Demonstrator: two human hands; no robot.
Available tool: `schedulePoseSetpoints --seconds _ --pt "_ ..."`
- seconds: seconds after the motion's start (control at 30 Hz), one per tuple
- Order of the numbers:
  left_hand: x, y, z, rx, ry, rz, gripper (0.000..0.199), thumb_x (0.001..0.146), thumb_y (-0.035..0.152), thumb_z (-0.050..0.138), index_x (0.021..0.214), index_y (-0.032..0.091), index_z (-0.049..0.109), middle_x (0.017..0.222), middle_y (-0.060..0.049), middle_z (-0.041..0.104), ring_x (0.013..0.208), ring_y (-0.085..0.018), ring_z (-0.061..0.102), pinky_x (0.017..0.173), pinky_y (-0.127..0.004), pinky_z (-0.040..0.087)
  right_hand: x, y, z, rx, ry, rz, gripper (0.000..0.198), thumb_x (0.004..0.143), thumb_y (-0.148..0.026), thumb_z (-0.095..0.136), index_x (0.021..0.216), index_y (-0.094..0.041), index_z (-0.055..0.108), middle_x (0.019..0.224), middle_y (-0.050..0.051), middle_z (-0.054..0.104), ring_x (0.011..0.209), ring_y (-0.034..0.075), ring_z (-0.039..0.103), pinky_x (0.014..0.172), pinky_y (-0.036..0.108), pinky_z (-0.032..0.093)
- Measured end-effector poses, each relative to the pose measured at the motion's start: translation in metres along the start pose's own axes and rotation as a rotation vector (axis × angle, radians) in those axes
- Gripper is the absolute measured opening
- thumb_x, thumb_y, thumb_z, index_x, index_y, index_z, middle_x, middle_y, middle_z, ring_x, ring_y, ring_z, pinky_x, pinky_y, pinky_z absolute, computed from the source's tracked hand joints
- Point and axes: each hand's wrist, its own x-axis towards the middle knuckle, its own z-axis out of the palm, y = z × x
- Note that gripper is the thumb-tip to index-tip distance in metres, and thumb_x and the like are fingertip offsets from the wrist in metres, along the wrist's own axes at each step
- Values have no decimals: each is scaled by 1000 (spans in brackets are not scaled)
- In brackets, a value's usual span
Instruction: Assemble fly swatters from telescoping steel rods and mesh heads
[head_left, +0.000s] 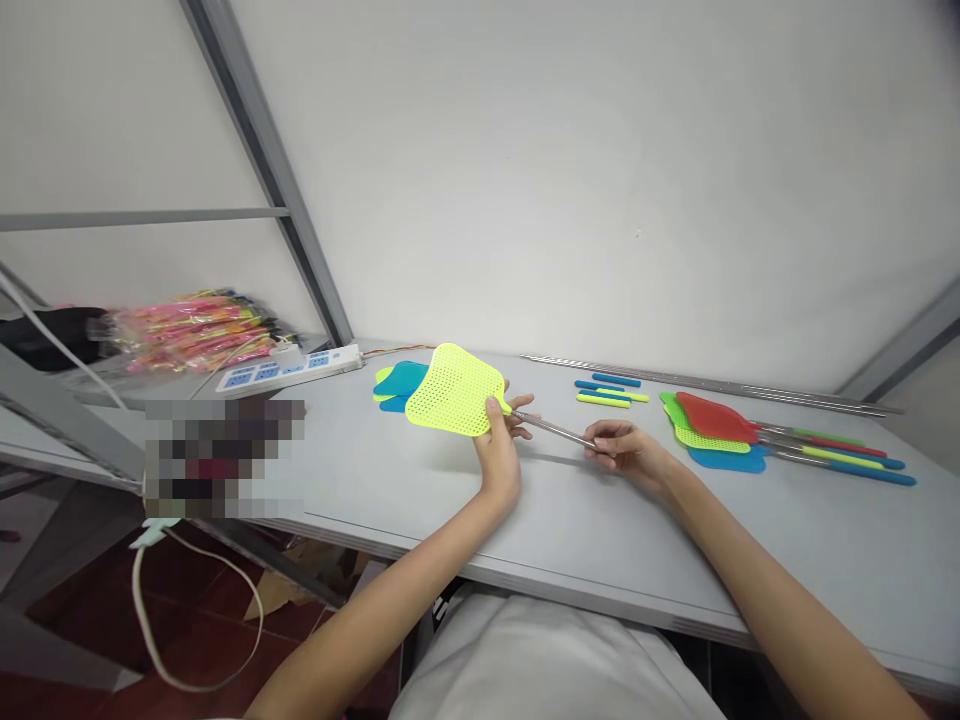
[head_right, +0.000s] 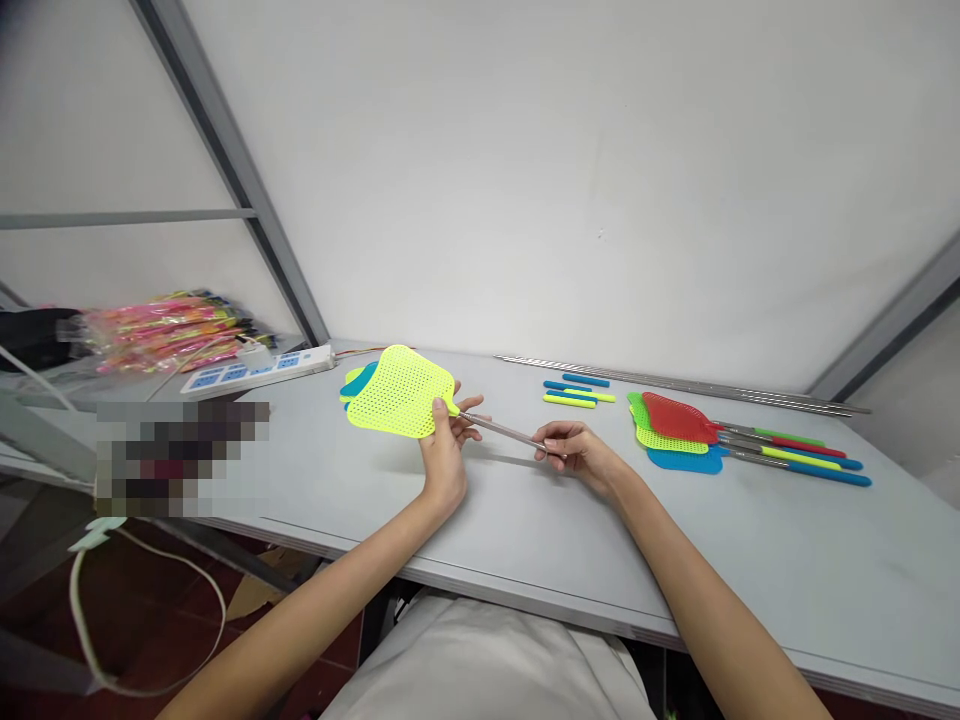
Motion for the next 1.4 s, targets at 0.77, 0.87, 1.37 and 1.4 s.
schedulePoseSetpoints --seconds 0.77,0.87,1.37,1.4 --pt "-9 2 0 196 -116 57 43 81 42 38 117 19 43 84 -6 64 78 -16 58 48 -19 41 3 2 -5 117 83 116 37 65 -11 58 101 -15 59 61 3 60 45 5 45 43 13 39" --pt "-13 4 1 221 -151 43 40 80 40 42 115 22 46 90 -5 63 78 -16 57 49 -20 41 3 3 -6 113 90 105 37 65 -10 57 102 -15 58 61 4 59 48 6 48 43 13 41" --pt "-34 5 10 421 -498 -30 23 75 29 52 95 24 62 102 -2 60 96 -19 52 82 -30 41 6 7 6 165 22 -14 26 68 -20 61 93 -19 61 64 -2 57 38 0 38 36 11 34" --pt "-34 4 10 420 -494 -21 23 74 28 53 95 24 62 104 -2 59 99 -19 51 85 -30 40 6 7 8 166 19 -16 26 68 -21 61 94 -20 61 64 -3 56 37 0 37 36 11 33"
